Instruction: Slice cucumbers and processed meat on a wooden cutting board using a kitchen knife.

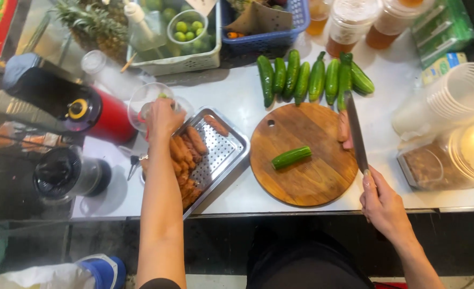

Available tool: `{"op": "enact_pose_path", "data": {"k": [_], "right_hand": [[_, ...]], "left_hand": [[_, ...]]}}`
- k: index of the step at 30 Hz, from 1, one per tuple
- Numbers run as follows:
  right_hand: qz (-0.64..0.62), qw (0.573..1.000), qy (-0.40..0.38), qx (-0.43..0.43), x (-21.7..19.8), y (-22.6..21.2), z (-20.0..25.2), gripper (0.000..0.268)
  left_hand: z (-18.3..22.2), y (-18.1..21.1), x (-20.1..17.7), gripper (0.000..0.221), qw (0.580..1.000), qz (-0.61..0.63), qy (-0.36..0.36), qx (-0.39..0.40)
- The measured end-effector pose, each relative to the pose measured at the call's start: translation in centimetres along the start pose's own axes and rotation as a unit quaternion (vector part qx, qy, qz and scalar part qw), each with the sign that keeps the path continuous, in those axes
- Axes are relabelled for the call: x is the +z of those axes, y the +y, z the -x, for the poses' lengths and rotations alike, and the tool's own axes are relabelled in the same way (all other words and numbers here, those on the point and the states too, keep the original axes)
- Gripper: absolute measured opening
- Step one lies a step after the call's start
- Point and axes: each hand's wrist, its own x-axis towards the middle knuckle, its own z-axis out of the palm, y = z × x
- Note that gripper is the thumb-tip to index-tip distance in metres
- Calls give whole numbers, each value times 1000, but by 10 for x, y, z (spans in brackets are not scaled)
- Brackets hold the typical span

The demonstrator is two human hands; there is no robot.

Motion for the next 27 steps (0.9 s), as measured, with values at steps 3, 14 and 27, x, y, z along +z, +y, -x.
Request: {"op": "enact_pose_path", "data": {"k": [3, 14, 27], "right_hand": [[-14, 1000, -1, -6, -1, 8, 1, 50], [-12, 1000, -1, 11, -12, 14, -2, 50], [19, 999, -10, -46, -23, 43, -9, 50]], "left_hand": [[-11, 4, 13, 33, 1000, 7, -29, -8], [30, 257, 84, 32, 976, 133, 7, 169], [58, 294, 93, 39, 980, 147, -131, 37]]}}
